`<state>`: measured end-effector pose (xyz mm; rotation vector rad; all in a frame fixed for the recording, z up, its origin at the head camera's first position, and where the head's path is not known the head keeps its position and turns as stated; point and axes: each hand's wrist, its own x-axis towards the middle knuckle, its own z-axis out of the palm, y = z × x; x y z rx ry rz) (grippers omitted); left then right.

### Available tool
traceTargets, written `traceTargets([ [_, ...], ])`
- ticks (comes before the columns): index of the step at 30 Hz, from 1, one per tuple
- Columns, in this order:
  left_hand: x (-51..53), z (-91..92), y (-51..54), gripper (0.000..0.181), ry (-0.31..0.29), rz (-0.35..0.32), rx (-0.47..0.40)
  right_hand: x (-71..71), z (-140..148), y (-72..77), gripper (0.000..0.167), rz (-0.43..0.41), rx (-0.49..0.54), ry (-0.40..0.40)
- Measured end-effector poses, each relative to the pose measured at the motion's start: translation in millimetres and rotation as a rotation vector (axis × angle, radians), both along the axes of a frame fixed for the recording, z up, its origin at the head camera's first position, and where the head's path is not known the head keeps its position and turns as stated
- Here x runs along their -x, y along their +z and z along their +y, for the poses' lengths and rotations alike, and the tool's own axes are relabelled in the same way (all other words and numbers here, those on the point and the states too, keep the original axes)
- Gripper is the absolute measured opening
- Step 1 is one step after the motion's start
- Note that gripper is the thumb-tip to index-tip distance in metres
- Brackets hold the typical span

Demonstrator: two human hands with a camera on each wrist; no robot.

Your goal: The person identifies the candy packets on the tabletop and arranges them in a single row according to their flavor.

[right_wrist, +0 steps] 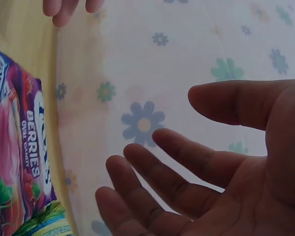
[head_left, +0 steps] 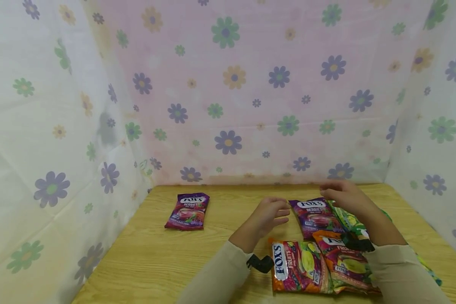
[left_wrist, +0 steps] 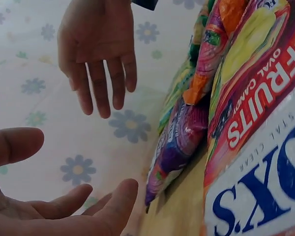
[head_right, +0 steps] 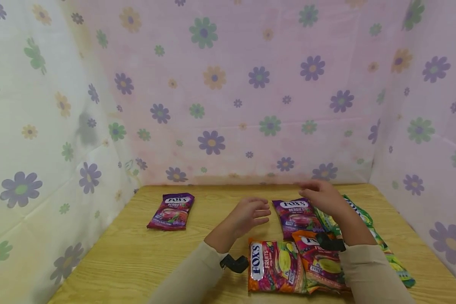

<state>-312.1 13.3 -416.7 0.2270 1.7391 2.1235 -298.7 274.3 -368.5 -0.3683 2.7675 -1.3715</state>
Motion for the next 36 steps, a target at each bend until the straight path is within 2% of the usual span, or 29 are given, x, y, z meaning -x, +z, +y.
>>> traceTargets([
  [6,5.0,9.2,-10.2,0.050,0.017,-0.112,-0.057,5.2,7.3,-9.0,0.063,-0.132,-0.008,-0.055],
  [10,5.1,16.3,-15.2,0.058,0.031,-0.139,-0.027,6.5,9.9,-15.3,0.068,-0.220,-0.031,-0.079],
  [15,3.7,25.6,-18.8,0.069,0.019,-0.151,0.005,8.2,12.6,-22.3,0.072,-0.275,-0.077,-0.074],
  [19,0.4,31.6,-19.8,0.069,-0.014,-0.164,-0.003,10.4,14.4,-26.9,0.073,-0.282,-0.106,-0.077],
  [29,-4.4,41.8,-17.3,0.067,0.011,-0.185,-0.006,16.1,11.0,-34.9,0.063,-0.270,-0.111,-0.085],
  [36,-4.6,44.1,-19.1,0.052,0.006,-0.183,-0.003,12.0,2.8,-33.3,0.059,-0.240,-0.152,-0.079],
])
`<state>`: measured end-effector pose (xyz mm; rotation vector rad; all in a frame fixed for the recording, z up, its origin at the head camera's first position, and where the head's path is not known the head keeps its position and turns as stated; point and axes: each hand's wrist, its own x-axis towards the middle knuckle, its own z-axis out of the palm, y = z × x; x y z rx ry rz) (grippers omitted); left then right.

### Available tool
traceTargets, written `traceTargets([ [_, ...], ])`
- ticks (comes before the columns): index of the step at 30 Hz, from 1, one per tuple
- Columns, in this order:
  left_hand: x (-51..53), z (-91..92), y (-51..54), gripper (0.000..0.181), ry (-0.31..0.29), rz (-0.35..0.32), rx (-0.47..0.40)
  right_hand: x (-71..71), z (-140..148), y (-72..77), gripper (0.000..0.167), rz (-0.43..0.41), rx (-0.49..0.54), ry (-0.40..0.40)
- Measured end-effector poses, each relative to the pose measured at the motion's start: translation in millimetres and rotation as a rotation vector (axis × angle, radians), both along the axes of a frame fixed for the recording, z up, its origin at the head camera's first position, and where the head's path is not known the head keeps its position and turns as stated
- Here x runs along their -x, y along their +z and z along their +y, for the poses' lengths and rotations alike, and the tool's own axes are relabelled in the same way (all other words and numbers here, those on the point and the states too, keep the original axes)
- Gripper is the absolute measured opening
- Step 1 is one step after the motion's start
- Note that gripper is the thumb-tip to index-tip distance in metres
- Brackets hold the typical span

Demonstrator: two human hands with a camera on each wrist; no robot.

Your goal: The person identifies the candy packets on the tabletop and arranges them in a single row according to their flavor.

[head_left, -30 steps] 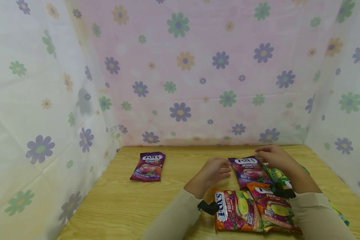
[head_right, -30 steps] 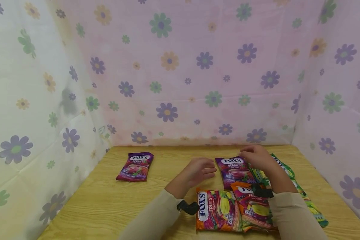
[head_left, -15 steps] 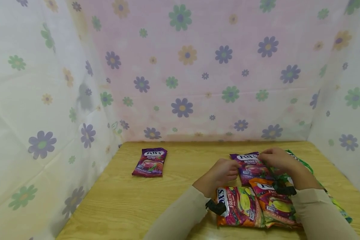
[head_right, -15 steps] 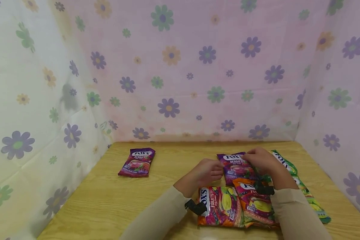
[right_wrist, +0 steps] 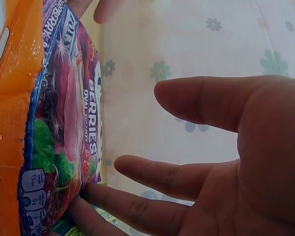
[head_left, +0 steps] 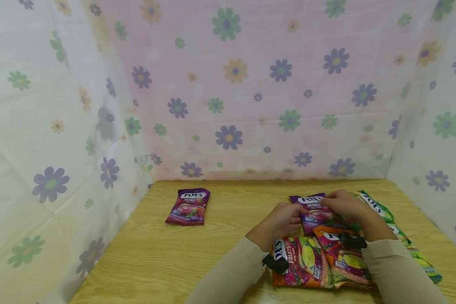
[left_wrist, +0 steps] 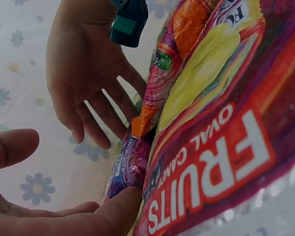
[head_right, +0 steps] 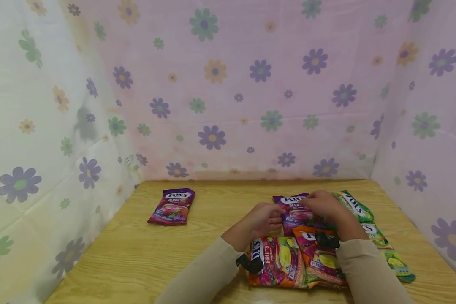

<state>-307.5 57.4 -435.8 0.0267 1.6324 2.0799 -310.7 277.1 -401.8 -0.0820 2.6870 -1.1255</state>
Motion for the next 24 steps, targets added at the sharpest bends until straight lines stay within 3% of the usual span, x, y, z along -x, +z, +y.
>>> traceTargets([
  [12,2.1,-0.8,-1.4,0.050,-0.005,0.005,-0.003,-0.6,-6.3,-3.5,0.041,-0.001,0.036,0.031],
  [24,4.7,-18.1,-5.8,0.045,0.057,-0.046,-0.009,1.8,-14.2,-5.9,0.052,0.006,0.052,0.053],
])
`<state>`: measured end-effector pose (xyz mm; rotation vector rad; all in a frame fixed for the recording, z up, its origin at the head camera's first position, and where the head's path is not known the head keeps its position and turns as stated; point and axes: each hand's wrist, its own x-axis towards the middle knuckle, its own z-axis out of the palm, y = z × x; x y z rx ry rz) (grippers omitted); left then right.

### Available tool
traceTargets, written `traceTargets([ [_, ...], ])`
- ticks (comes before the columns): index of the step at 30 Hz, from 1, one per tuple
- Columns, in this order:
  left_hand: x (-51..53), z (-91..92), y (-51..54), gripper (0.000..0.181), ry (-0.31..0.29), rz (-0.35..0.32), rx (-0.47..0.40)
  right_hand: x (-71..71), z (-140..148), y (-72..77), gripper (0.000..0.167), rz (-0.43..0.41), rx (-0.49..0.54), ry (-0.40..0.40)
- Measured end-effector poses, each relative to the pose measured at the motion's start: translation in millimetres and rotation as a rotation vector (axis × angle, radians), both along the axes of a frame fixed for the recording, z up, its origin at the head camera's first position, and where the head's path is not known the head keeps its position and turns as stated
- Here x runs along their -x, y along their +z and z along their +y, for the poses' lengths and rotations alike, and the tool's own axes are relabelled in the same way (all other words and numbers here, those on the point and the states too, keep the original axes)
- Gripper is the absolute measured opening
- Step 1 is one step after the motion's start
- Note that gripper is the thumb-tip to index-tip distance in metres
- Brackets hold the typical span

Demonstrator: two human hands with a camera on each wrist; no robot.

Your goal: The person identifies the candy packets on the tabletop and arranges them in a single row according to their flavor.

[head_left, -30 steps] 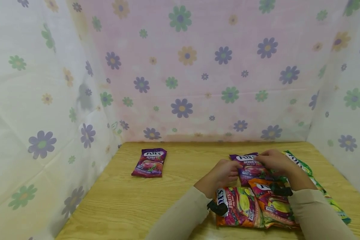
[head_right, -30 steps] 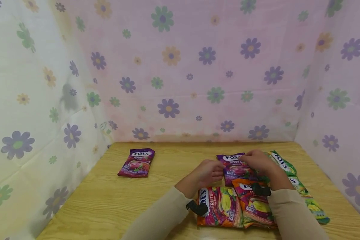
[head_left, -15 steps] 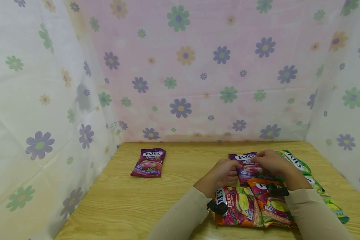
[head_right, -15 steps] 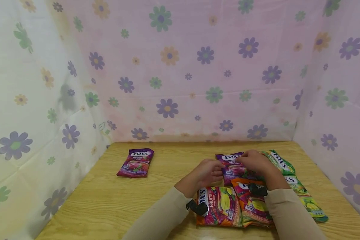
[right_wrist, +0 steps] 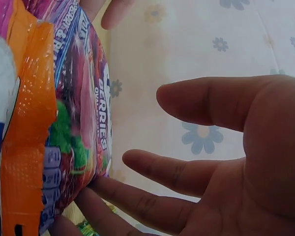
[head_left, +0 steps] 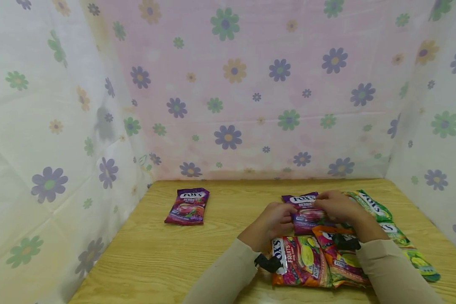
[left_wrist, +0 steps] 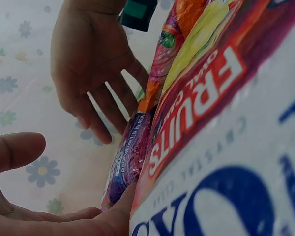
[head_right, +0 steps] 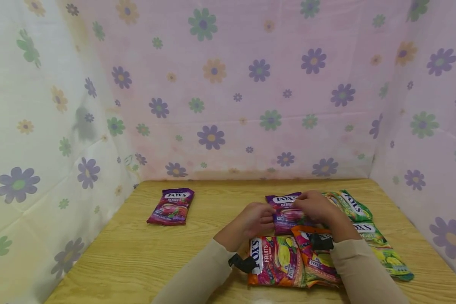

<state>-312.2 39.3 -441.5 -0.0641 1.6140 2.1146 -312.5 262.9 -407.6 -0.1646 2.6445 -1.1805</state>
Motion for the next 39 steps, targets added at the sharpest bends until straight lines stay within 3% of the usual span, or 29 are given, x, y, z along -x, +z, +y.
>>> traceTargets([
  [7,3.5,-15.3,-6.7,0.057,0.011,-0.011,-0.027,-0.6,0.5,-2.4,0.058,-0.016,0.035,-0.029],
  [14,8.4,-24.7,-13.9,0.045,-0.029,0.015,-0.036,1.3,7.1,-4.6,0.036,-0.057,0.072,0.019],
  [19,8.6,-26.2,-14.8,0.044,-0.054,0.039,-0.077,2.9,10.0,-6.7,0.034,-0.084,0.097,0.030],
  [27,9.5,-26.7,-15.0,0.044,-0.076,0.060,-0.132,2.5,11.3,-5.8,0.039,-0.111,0.167,-0.006],
  [32,11.3,-26.9,-15.2,0.036,-0.063,0.077,-0.154,2.8,9.6,-5.2,0.042,-0.091,0.160,-0.009],
  [39,11.9,-31.0,-16.1,0.042,-0.058,0.079,-0.156,0.2,8.0,-6.3,0.059,-0.052,0.126,-0.029],
])
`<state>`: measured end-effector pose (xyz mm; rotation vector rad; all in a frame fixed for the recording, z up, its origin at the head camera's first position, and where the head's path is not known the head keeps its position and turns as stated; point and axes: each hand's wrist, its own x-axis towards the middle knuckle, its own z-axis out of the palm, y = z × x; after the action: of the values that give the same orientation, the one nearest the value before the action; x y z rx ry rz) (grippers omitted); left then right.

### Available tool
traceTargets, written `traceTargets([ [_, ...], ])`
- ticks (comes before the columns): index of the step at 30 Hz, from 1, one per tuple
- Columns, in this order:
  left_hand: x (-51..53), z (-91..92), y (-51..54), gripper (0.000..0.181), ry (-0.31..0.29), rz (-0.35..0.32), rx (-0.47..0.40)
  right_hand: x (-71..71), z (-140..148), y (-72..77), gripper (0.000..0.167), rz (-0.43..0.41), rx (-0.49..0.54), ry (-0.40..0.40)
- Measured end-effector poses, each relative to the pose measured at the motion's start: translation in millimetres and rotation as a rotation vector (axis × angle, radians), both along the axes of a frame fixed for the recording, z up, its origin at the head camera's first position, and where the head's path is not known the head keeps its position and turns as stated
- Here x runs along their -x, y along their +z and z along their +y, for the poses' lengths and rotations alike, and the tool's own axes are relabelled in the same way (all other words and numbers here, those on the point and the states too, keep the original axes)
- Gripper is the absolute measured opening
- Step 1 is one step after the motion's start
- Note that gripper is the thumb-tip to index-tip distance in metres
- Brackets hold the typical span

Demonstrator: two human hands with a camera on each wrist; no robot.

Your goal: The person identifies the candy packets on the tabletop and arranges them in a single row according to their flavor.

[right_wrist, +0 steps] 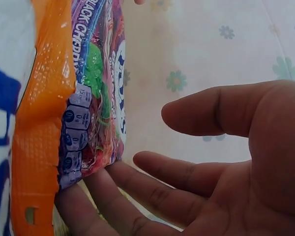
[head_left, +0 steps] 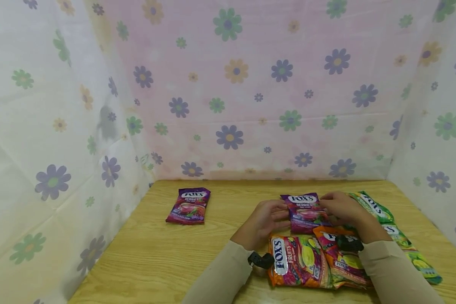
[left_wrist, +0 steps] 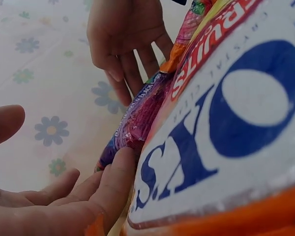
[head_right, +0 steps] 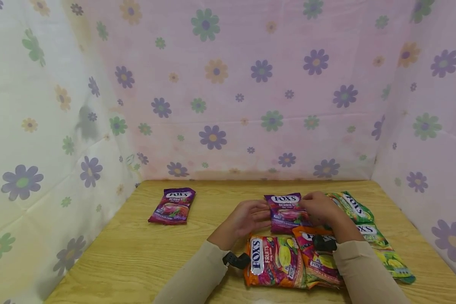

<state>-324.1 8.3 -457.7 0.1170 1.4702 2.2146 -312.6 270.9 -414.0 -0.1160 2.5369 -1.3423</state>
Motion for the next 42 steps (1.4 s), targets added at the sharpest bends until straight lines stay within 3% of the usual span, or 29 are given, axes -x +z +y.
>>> traceTargets([
  [8,3.3,-4.9,-6.2,0.026,0.039,-0.014,-0.034,1.4,-4.5,1.3,0.061,0.003,-0.011,-0.021],
  [18,9.3,-14.5,-7.6,0.051,0.035,0.048,-0.041,2.7,-14.1,0.8,0.058,0.025,0.017,-0.060],
  [25,13.8,-28.8,-9.8,0.050,0.016,0.089,-0.064,3.1,-25.0,1.6,0.056,0.056,0.041,-0.080],
  [32,19.3,-39.7,-13.3,0.051,-0.011,0.084,-0.133,3.1,-32.9,-0.3,0.057,0.094,0.074,-0.109],
  [42,21.4,-61.3,-14.5,0.050,-0.020,0.107,-0.170,2.4,-48.9,2.0,0.061,0.073,0.190,-0.110],
])
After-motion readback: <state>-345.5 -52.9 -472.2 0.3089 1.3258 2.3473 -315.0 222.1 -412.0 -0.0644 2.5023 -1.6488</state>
